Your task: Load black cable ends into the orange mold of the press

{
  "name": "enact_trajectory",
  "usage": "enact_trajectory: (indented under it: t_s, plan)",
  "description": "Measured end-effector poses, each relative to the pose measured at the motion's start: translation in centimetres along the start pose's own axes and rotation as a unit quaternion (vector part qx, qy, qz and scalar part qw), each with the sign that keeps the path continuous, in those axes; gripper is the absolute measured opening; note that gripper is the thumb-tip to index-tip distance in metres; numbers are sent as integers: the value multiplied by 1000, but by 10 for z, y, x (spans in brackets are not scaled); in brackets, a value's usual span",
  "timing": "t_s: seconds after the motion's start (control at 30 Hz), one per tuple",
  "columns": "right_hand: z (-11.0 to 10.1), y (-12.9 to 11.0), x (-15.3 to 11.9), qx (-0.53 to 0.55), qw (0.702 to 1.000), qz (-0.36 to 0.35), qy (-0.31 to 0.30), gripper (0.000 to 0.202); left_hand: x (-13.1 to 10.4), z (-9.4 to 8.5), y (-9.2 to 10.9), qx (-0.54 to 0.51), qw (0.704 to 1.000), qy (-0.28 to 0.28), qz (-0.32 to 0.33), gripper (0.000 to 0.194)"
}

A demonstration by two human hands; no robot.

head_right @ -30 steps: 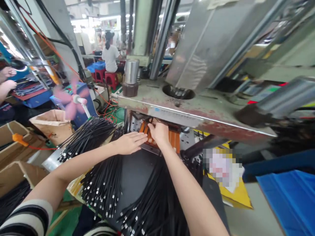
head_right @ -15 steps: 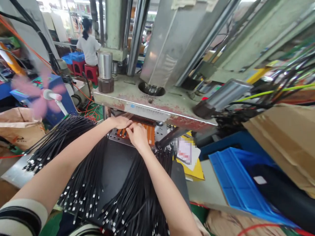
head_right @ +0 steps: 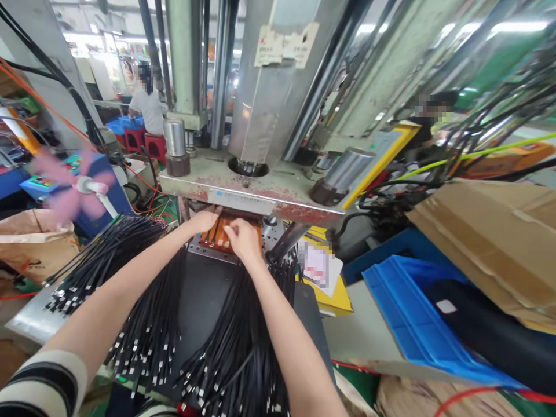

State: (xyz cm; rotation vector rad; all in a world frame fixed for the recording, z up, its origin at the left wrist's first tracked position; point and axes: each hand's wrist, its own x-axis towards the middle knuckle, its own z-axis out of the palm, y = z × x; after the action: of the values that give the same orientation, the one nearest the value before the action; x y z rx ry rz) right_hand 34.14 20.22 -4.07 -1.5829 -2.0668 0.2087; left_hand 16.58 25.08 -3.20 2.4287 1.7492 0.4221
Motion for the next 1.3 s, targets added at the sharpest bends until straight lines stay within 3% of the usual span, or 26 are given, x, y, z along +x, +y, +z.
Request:
enact_trajectory:
  t_s: [0.1, 0.17, 0.27, 0.33, 0.43, 0.6, 0.77, 0.87, 0.93, 1.03, 1.13, 1.2, 1.3]
  plan:
    - [-20, 37, -58, -119, 990, 78, 10, 31, -58, 7, -12, 35, 999, 15, -24, 42]
    - [-27, 53, -89, -208, 962, 149, -97, 39, -89, 14, -20, 94, 995, 9, -38, 37]
    - [-26, 56, -112, -221, 935, 148, -236, 39, -108, 27, -24, 172, 983, -22, -61, 32]
    - [-21, 51, -115, -202, 937, 131, -251, 31, -108, 35, -24, 179, 980, -30, -78, 33]
    - [-18, 50, -115, -171, 950, 145, -217, 24, -104, 40, -23, 169, 980, -29, -98, 39]
    - [-22, 59, -124, -91, 979, 167, -71, 22, -104, 37, -29, 145, 979, -36, -140, 32]
    - [-21, 59, -130, 103, 986, 133, -8, 23, -98, 35, -31, 83, 980, -63, -172, 21]
    - [-19, 51, -128, 204, 975, 88, -21, 27, -103, 25, -27, 48, 983, -73, -159, 14]
    - [-20, 40, -126, 228, 971, 51, -53, 26, -111, 13, -21, 24, 990, -48, -132, 13]
    - [-27, 15, -121, 232, 970, -13, -68, 19, -122, -12, -7, -73, 994, 77, -23, 6]
    - [-37, -12, -114, 257, 964, -60, -36, 21, -125, -38, 15, -202, 964, 156, 71, 8]
    - [-44, -27, -108, 294, 953, -73, -16, 21, -123, -54, 33, -290, 942, 141, 98, 9]
    - [-52, -40, -100, 340, 937, -79, 24, 24, -114, -73, 59, -434, 887, 71, 141, 12]
